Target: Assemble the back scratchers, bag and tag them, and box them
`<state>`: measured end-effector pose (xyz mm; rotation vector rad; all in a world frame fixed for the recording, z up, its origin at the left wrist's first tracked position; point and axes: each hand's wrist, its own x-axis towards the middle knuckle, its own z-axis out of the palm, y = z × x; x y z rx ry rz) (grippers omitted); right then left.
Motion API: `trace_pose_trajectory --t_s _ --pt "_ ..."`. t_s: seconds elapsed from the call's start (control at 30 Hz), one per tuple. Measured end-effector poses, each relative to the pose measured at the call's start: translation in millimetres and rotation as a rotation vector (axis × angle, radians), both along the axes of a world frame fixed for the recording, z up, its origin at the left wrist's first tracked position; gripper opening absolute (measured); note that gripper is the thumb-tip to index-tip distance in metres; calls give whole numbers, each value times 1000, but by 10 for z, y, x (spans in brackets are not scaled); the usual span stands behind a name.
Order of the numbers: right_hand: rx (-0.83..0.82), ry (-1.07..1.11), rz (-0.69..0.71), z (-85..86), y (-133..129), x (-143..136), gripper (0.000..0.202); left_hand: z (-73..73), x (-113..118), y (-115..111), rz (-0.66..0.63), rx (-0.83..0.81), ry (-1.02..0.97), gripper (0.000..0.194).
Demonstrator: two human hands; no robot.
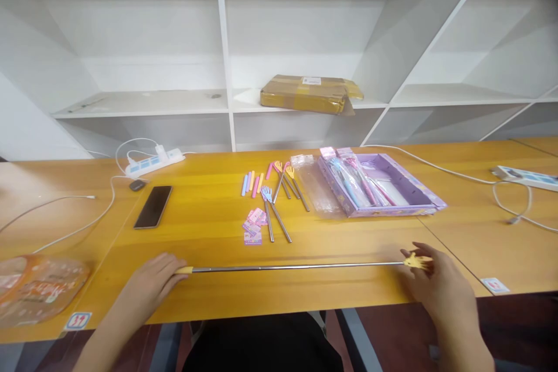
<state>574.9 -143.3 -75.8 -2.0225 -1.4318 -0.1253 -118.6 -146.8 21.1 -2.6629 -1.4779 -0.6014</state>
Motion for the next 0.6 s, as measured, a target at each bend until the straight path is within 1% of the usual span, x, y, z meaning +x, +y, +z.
trace_pose_trajectory --t_s 0.1,0.23,0.3,0.37,0.47,0.6 --pt "92 -25 -10 40 -28 -90 38 -37 34 -28 13 74 67 36" --pt "150 -86 29 69 -44 -196 28 -132 12 -36 130 115 141 37" --pt "134 -63 46 67 -37 -231 29 -184 -9 -29 182 124 146 37" --pt "75 3 58 71 -25 -262 32 -229 -28 -15 185 113 127 37" --pt "15 106 17 97 0 -307 38 -280 -51 9 163 70 98 39" --pt "-2 166 -33 147 28 -362 43 -325 -72 18 179 -15 110 43"
